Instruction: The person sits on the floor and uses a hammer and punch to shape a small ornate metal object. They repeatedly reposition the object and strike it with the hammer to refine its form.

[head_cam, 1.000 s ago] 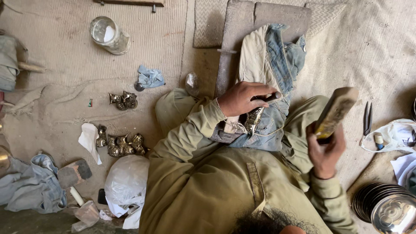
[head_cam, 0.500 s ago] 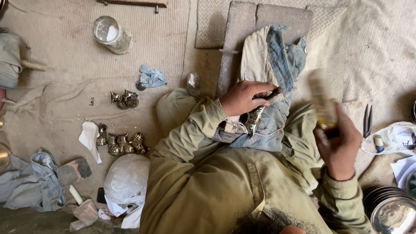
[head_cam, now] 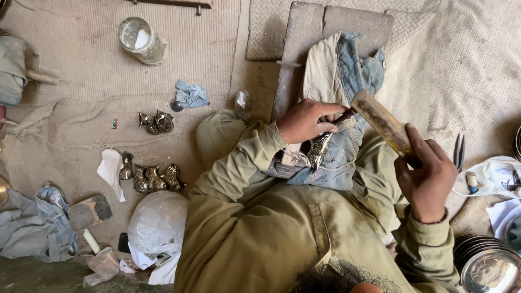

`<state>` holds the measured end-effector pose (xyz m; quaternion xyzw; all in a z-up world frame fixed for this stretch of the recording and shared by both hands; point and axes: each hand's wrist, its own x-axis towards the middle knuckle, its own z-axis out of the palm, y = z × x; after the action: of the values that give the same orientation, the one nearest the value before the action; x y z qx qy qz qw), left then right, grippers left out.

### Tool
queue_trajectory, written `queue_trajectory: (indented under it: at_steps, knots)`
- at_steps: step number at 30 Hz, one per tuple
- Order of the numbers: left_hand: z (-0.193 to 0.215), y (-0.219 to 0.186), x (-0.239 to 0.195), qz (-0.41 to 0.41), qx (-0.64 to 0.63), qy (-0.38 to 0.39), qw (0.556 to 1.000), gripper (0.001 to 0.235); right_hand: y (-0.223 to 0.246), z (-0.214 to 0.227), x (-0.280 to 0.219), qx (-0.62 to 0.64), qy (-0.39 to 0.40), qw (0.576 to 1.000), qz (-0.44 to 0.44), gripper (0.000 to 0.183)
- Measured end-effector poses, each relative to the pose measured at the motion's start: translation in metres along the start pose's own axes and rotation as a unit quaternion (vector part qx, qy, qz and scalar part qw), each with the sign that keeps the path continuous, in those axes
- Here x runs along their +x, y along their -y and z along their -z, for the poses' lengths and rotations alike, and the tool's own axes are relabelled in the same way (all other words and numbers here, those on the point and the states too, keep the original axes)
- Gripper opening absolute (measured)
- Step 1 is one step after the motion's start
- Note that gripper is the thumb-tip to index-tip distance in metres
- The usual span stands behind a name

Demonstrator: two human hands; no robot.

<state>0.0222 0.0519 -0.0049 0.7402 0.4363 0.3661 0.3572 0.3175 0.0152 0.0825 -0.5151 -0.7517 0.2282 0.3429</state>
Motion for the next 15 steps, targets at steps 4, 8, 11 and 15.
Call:
queue_trajectory:
  at_steps: [4,8,11,15]
  knots:
    - [0.001,-0.004,0.003,-0.055,-0.003,-0.028,0.998,0.051,-0.005,-0.008,-0.004,0.033,-0.010,0.998,-0.051,0.046]
    - [0.006,-0.010,0.005,0.022,-0.014,0.007,1.000,0.047,-0.006,-0.007,-0.005,-0.067,-0.010,0.998,-0.003,0.058]
    - [0.008,-0.013,0.003,0.014,-0.015,-0.010,1.000,0.046,-0.003,-0.004,-0.002,-0.002,-0.013,0.999,-0.031,0.059]
    - [0.007,-0.012,0.005,0.007,-0.015,-0.027,1.000,0.049,0.000,-0.003,0.003,0.020,-0.009,0.999,-0.024,0.043]
